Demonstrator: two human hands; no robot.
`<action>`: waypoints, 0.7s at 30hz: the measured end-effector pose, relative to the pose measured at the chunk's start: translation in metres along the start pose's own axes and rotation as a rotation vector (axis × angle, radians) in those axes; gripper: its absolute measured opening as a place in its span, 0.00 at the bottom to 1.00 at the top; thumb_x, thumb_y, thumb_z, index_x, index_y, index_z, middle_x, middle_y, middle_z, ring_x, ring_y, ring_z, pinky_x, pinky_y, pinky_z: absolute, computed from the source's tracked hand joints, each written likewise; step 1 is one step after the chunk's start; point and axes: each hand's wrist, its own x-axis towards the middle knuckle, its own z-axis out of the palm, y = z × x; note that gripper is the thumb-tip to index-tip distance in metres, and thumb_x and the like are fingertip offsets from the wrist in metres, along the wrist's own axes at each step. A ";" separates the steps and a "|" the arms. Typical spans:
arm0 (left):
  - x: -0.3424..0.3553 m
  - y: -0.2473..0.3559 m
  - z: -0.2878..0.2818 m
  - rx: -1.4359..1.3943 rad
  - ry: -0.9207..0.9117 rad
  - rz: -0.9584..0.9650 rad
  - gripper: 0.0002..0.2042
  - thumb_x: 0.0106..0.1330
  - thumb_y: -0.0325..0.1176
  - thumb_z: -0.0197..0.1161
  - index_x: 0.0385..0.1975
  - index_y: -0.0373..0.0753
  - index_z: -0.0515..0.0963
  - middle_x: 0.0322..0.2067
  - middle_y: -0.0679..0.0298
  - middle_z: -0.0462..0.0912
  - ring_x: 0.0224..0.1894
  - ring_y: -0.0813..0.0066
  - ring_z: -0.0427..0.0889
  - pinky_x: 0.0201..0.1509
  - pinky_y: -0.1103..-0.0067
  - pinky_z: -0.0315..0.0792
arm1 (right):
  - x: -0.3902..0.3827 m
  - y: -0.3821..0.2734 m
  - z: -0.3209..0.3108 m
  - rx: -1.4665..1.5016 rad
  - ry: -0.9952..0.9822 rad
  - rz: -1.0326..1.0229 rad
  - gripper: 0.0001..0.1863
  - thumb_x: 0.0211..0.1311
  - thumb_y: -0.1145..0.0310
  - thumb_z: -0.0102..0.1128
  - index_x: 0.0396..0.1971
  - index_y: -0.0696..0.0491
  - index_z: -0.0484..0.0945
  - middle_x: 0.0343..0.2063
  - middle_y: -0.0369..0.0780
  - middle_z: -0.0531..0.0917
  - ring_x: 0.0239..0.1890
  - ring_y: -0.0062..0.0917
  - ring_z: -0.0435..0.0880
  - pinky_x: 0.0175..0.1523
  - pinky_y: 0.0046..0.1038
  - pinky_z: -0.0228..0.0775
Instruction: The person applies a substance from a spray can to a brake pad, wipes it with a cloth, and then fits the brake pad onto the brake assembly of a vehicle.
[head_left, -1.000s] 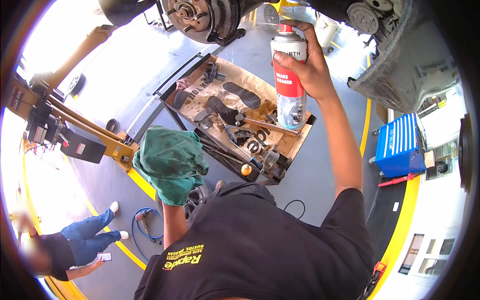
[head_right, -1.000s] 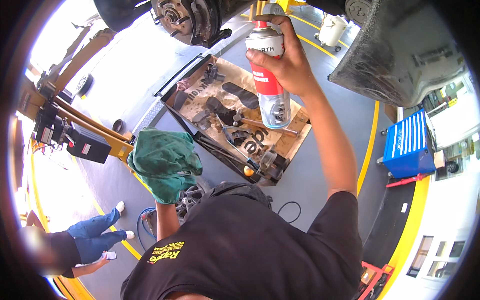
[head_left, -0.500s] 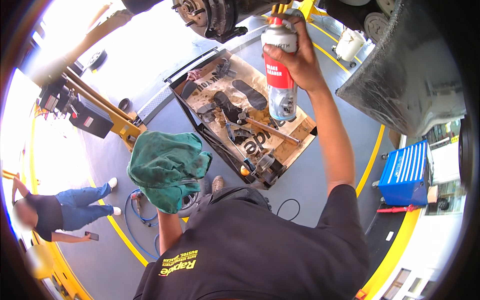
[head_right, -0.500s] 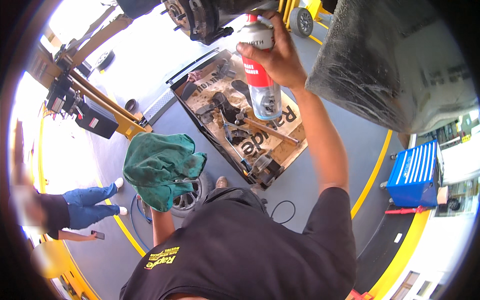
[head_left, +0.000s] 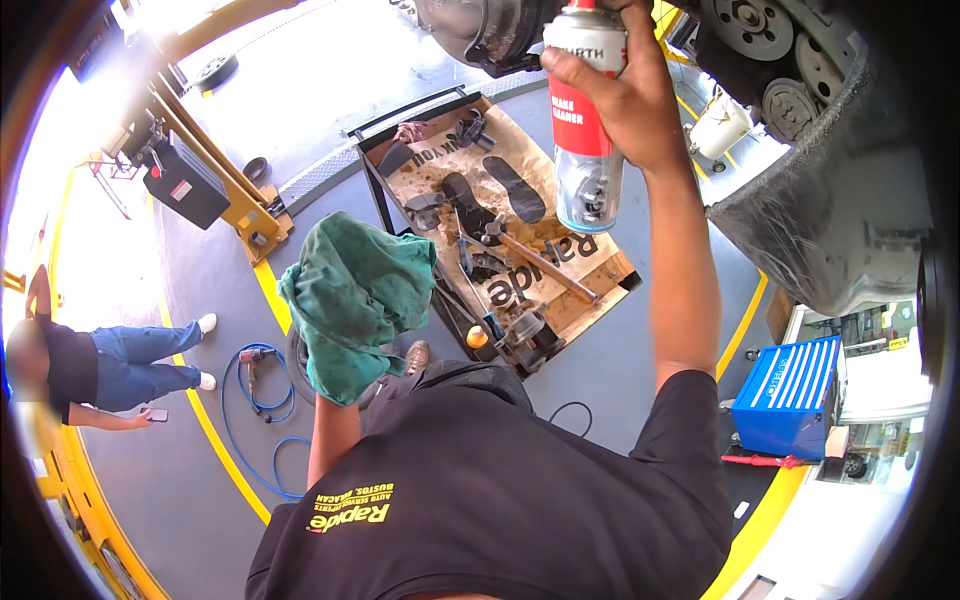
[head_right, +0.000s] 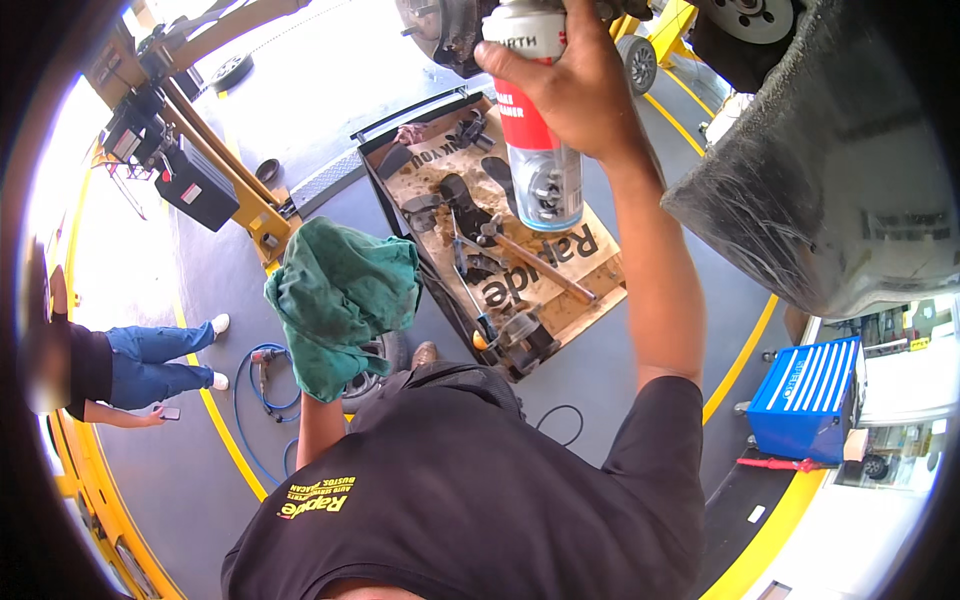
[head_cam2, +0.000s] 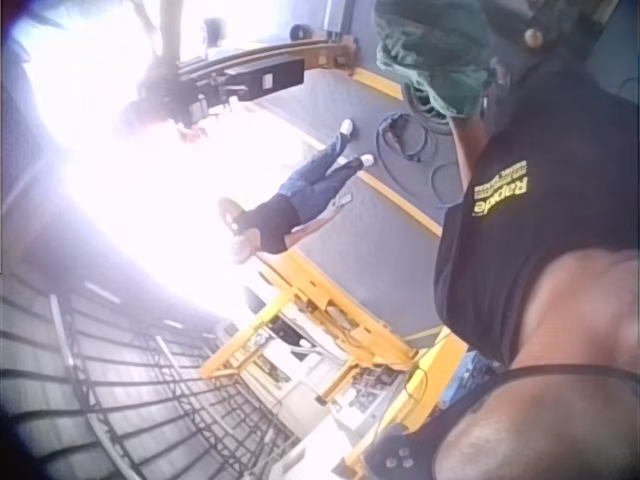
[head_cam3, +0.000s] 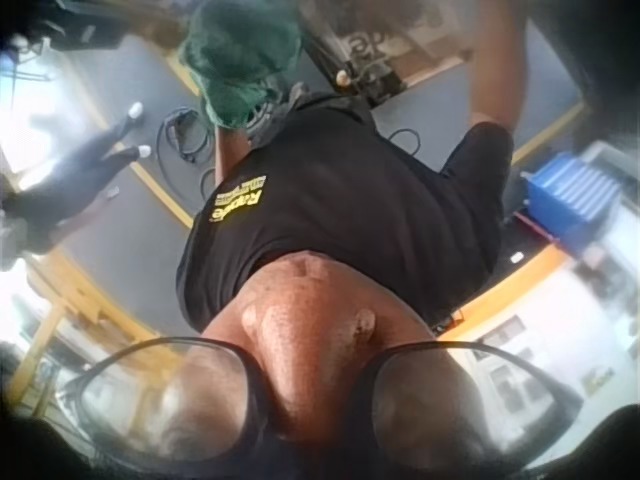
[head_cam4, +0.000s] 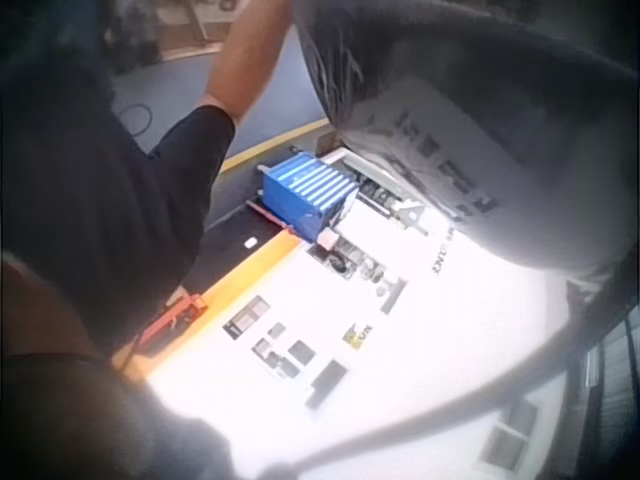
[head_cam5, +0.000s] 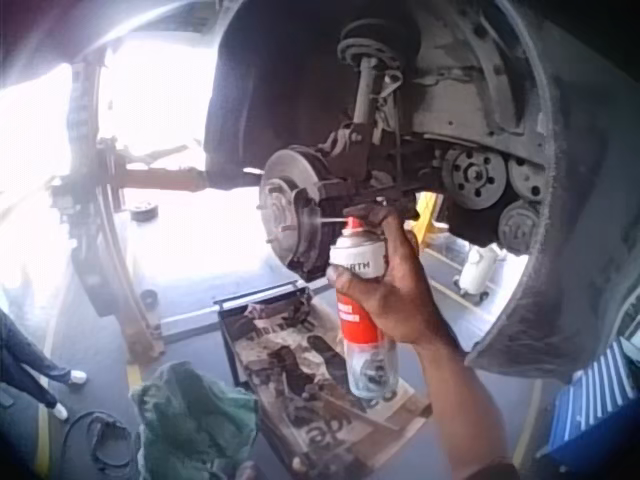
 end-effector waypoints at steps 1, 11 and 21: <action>0.002 -0.001 -0.002 -0.046 -0.036 -0.004 0.31 0.81 0.44 0.57 0.80 0.46 0.57 0.73 0.63 0.69 0.70 0.62 0.73 0.74 0.62 0.71 | 0.000 0.001 0.003 -0.003 -0.003 -0.002 0.33 0.62 0.77 0.72 0.64 0.49 0.66 0.42 0.33 0.77 0.42 0.17 0.79 0.49 0.24 0.76; 0.070 0.038 0.064 -0.131 0.382 -0.146 0.32 0.79 0.58 0.52 0.71 0.40 0.68 0.59 0.54 0.82 0.55 0.58 0.85 0.58 0.61 0.84 | -0.044 0.014 0.019 -0.239 -0.024 0.087 0.35 0.60 0.66 0.78 0.64 0.45 0.69 0.42 0.38 0.86 0.42 0.23 0.88 0.48 0.31 0.83; 0.160 0.070 0.051 0.025 0.066 -0.037 0.33 0.75 0.56 0.59 0.70 0.38 0.69 0.59 0.51 0.81 0.57 0.50 0.83 0.60 0.53 0.81 | -0.219 0.245 -0.013 -0.787 -0.046 0.751 0.42 0.66 0.66 0.72 0.75 0.36 0.58 0.64 0.52 0.72 0.61 0.48 0.80 0.61 0.48 0.77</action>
